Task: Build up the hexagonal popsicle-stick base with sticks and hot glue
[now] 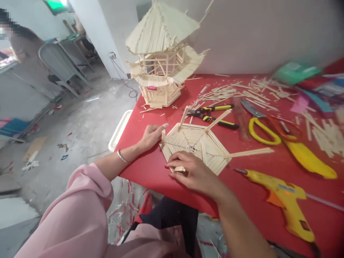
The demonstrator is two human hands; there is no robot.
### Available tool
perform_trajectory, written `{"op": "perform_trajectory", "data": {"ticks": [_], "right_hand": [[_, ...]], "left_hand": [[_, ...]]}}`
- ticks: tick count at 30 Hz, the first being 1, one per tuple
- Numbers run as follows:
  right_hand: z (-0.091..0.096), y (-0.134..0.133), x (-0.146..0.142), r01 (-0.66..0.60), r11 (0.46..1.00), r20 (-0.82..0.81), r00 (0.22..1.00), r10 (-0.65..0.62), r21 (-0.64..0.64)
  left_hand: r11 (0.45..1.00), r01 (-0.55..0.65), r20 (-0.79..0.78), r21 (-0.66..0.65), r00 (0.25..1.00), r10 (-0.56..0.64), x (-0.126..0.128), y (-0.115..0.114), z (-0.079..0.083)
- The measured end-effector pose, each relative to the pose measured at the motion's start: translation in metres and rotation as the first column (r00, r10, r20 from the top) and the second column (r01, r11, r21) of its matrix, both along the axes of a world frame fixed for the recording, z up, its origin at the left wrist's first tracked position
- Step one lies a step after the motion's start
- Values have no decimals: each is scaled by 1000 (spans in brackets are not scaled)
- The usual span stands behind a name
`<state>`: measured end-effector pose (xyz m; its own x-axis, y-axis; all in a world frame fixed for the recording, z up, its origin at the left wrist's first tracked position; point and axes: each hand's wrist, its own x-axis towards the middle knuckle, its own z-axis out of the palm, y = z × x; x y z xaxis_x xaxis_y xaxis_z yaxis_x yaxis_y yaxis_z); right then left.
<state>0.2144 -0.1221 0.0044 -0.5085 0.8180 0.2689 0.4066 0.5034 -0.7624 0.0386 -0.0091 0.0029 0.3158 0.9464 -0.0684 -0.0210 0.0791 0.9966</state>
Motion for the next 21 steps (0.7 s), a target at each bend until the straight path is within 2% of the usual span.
{"op": "perform_trajectory", "data": {"ticks": [4,21], "right_hand": [[1,-2,0,2,1000,10,1000,-1,-12],[-1,-3,0,-5,1000,39,999,5,-11]], "left_hand": [[998,56,21,9,998,-56,-3,-1,-4],[994,87,-19,60,996,-86,-5,3,-12]]}}
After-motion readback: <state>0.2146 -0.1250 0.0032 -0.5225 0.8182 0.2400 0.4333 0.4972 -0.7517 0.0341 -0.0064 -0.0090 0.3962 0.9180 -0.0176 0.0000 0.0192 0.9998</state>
